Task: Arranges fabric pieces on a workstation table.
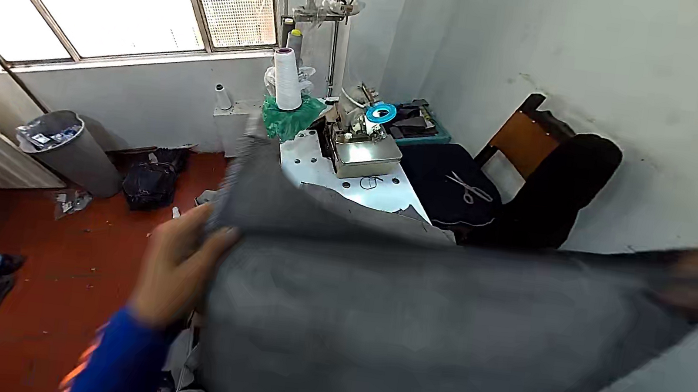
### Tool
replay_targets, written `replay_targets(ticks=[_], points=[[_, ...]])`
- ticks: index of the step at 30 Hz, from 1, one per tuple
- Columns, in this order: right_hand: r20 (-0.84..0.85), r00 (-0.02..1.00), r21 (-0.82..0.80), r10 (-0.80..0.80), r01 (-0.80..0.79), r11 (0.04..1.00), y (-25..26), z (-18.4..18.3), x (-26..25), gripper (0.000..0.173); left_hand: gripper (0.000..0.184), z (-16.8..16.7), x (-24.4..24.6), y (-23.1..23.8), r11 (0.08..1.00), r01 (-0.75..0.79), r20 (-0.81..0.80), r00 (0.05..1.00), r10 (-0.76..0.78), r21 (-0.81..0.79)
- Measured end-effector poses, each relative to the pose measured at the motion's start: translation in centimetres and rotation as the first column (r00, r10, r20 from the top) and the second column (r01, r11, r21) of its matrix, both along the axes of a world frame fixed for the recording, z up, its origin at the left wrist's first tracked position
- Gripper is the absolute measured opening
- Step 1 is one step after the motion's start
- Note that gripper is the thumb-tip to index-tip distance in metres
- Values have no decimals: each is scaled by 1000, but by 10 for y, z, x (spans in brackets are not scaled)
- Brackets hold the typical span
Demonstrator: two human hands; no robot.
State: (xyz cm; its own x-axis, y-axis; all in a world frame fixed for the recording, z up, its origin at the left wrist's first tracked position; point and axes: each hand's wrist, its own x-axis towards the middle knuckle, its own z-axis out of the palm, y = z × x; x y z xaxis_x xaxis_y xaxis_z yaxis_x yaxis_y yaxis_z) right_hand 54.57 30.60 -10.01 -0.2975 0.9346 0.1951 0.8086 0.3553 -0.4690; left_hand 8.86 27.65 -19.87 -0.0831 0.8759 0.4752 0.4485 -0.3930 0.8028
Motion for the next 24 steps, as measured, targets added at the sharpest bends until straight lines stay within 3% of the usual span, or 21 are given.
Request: replay_targets(ticks=[3, 5, 7, 9, 11, 13, 15, 17, 18, 19, 21, 24], points=[[144, 969, 120, -201, 185, 975, 112, -77, -11, 15, 29, -99, 36, 109, 959, -130, -127, 987, 100, -253], [204, 938, -1, -280, 286, 958, 159, -153, -24, 35, 40, -164, 53, 154, 843, -252, -296, 948, 117, -475], [203, 954, -138, -222, 252, 958, 165, -213, -50, 53, 41, -196, 58, 181, 748, -356, -396, 908, 136, -561], [170, 981, -315, -93, 143, 938, 138, -279, -81, 52, 40, -212, 49, 182, 769, -317, -303, 938, 167, -556], [208, 978, -476, -20, 119, 871, 102, -353, -99, 66, 39, -223, 31, 174, 804, -161, -42, 985, 167, -572], [327, 945, -512, 22, 157, 845, 79, -386, -103, 76, 41, -250, -2, 151, 777, -32, 117, 984, 135, -628], [337, 940, -576, 47, 166, 801, 86, -370, -98, 78, 46, -293, -35, 109, 644, 22, 20, 1000, -10, -765], [307, 944, -657, 118, 121, 744, 104, -326, -103, 76, 65, -320, -37, 72, 377, -3, -95, 970, -225, -926], [280, 940, -690, 193, 57, 721, 110, -298, -114, 68, 74, -333, -30, 60, 280, -31, -113, 953, -282, -959], [227, 935, -710, 273, -33, 703, 112, -272, -130, 57, 80, -349, -23, 50, 248, -66, -139, 948, -288, -967], [110, 894, -710, 435, -236, 664, 112, -234, -169, 46, 88, -372, -13, 40, 317, -114, -185, 961, -204, -942], [59, 801, -687, 595, -400, 607, 106, -217, -231, 38, 105, -369, -15, 43, 504, -23, -103, 986, -131, -864]])
